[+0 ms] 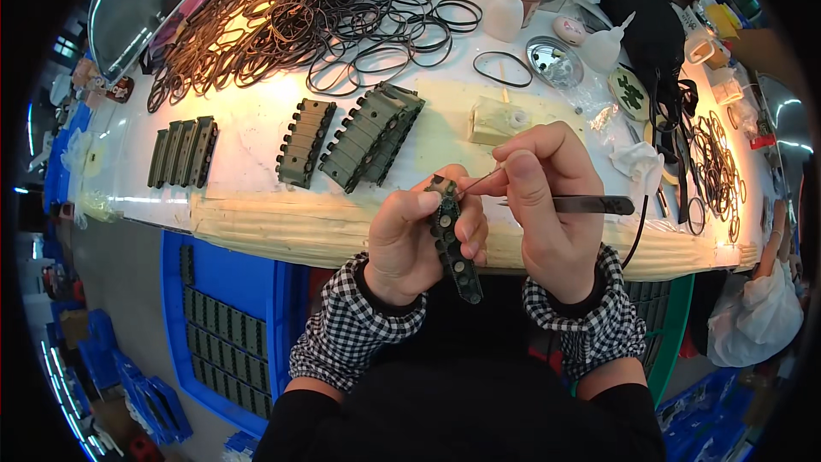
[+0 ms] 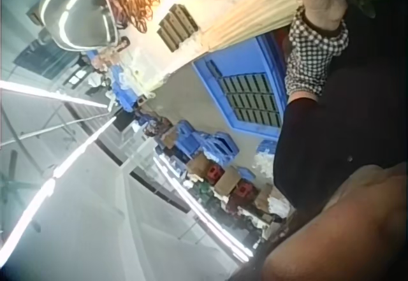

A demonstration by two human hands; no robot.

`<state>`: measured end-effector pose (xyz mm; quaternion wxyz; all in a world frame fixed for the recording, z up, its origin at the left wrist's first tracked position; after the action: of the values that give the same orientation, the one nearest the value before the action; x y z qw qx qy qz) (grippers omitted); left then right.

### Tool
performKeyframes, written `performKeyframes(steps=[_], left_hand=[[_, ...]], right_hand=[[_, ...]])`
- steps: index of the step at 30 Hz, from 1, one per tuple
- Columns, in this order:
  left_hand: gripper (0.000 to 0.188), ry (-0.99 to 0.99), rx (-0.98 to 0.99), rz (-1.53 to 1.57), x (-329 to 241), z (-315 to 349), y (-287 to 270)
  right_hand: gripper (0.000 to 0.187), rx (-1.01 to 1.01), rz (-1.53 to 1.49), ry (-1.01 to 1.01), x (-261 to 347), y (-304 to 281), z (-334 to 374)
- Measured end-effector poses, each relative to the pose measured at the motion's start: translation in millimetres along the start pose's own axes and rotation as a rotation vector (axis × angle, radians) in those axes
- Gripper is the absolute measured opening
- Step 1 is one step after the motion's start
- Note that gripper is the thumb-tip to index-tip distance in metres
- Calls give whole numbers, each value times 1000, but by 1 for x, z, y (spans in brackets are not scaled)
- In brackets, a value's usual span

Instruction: Connecting individual plastic track segments together using pins and tweezers at a workbench.

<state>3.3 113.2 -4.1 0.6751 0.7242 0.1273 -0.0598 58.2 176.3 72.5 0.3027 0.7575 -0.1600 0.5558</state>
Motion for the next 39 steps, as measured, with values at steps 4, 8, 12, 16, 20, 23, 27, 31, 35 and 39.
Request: performKeyframes(steps=[4, 8, 12, 16, 20, 23, 27, 31, 35, 39], left_hand=[[29, -8, 12, 3, 1, 0, -1], [29, -3, 19, 6, 1, 0, -1], [29, -4, 17, 14, 1, 0, 0], [28, 7, 33, 36, 1, -2, 3], [26, -7, 10, 22, 0, 0, 0], [27, -42, -22, -66, 0, -1, 2], [28, -45, -21, -66, 1, -2, 3], [28, -41, -35, -61, 0, -1, 3], [27, -30, -3, -21, 0, -2, 4], [34, -5, 47, 59, 2, -2, 4]], right_hand=[[17, 4, 3, 17, -1, 2, 0], [17, 21, 40, 34, 0, 3, 1], [17, 16, 23, 29, -1, 3, 1], [17, -80, 15, -59, 1, -8, -2], [14, -271, 460, -274, 26, -36, -10], [8, -339, 813, -404, 35, -52, -15], [6, -298, 1137, -462, 38, -37, -19], [10, -340, 1140, -586, 50, -31, -10], [6, -186, 698, -518, 48, -21, -1], [12, 5, 246, -261, 21, -3, -4]])
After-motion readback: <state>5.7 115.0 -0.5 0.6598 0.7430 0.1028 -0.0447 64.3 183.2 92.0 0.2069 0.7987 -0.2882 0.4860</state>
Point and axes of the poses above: each hand's wrist, its own z-axis away from the middle knuckle, its own y-axis out of the palm, x = y × z, the point moved 9 cm from there along -z, towards the middle knuckle, and after that the axes turned 1 degree about y, right-handed, at the moved point
